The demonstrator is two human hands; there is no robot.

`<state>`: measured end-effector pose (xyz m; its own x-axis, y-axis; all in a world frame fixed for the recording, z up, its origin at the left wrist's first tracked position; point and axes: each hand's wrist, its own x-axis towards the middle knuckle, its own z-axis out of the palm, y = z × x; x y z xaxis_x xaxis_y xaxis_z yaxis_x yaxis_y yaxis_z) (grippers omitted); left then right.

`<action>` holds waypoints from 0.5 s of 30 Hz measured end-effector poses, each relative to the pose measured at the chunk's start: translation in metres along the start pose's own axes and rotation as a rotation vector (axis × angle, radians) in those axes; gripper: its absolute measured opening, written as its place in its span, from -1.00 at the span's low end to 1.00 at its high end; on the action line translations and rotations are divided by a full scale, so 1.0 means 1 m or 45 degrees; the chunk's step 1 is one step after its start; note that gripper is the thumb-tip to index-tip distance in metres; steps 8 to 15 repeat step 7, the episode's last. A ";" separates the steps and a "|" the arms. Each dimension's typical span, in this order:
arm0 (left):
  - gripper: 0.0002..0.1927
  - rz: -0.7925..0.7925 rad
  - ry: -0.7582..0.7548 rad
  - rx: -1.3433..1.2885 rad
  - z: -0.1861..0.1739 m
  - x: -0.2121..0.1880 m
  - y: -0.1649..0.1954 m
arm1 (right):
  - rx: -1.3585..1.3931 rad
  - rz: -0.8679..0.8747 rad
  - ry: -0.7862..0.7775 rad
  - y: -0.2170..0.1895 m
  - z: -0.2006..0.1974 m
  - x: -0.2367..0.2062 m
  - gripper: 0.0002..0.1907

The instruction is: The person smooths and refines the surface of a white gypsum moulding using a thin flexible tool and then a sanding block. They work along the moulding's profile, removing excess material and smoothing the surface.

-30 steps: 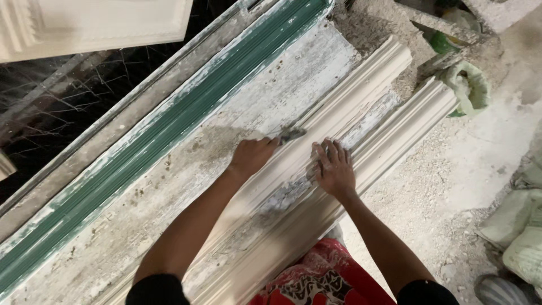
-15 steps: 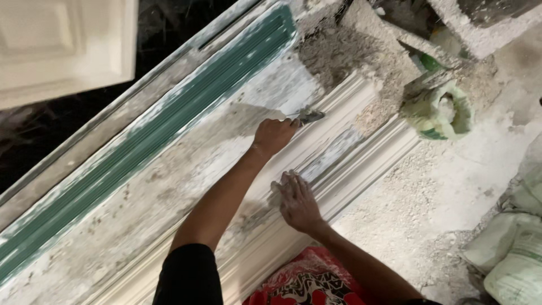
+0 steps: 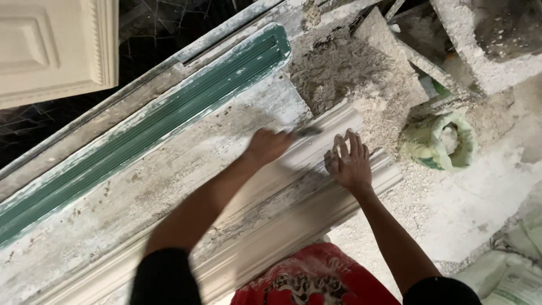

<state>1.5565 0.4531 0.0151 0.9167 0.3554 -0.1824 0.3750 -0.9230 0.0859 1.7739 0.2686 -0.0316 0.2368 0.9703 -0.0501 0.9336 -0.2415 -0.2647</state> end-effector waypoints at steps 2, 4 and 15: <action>-0.73 0.018 0.110 -0.018 -0.005 0.049 0.015 | 0.053 0.026 0.002 0.001 0.001 -0.008 -0.32; -0.76 -0.016 0.037 -0.057 -0.017 0.081 0.022 | 0.051 0.021 -0.001 0.001 0.001 -0.003 -0.34; -0.74 -0.001 0.112 -0.057 -0.016 0.091 0.029 | 0.104 0.006 0.052 0.004 0.000 -0.006 -0.25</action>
